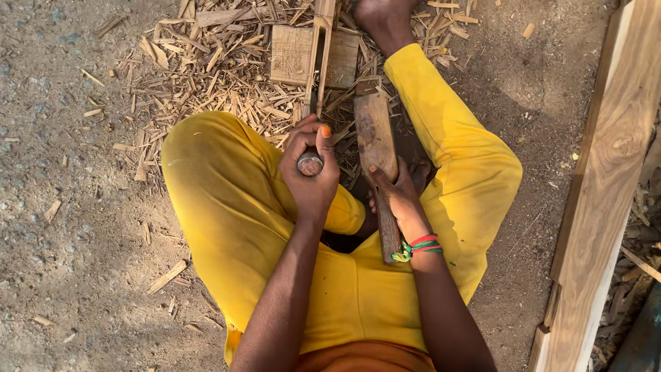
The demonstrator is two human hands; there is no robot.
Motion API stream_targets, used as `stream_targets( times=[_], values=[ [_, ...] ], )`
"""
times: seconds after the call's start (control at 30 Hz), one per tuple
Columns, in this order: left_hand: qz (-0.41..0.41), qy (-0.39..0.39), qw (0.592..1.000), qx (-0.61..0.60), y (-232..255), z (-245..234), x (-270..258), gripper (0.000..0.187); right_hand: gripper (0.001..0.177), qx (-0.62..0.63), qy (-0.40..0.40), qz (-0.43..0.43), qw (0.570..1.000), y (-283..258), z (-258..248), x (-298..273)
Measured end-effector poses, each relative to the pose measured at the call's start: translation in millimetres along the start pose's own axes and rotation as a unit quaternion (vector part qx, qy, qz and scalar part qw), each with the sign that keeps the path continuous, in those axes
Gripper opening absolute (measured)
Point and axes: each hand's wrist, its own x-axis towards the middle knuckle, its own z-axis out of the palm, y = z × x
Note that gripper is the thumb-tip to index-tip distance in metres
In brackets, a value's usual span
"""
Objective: The person uses a wooden mallet and a chisel to carve a mortise into a long wooden beam while sitting on the ground.
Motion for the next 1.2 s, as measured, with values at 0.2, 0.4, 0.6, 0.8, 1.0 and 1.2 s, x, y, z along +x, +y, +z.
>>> stream_targets(
  times=[0.2,0.4,0.6,0.8,1.0,1.2],
  values=[
    [0.011,-0.064,0.997,-0.032,-15,3,46,0.036,0.082,-0.048,-0.026,0.030,0.998,5,0,13],
    [0.037,-0.148,0.988,-0.016,-33,22,112,0.041,0.089,-0.044,-0.035,0.027,0.998,0,1,12],
    [0.097,-0.153,0.983,-0.025,-3,25,119,0.039,0.103,-0.111,-0.018,0.065,0.991,-13,3,8],
    [0.030,-0.094,0.987,-0.124,-15,16,146,0.044,0.100,-0.108,-0.004,0.034,0.994,-17,2,15],
    [0.022,-0.060,0.995,-0.080,-35,19,145,0.041,0.092,-0.049,0.022,-0.062,0.997,-34,3,-10],
    [0.065,-0.032,0.997,-0.035,-33,29,137,0.033,0.090,-0.102,0.064,-0.233,0.965,-104,7,-69]
  ],
)
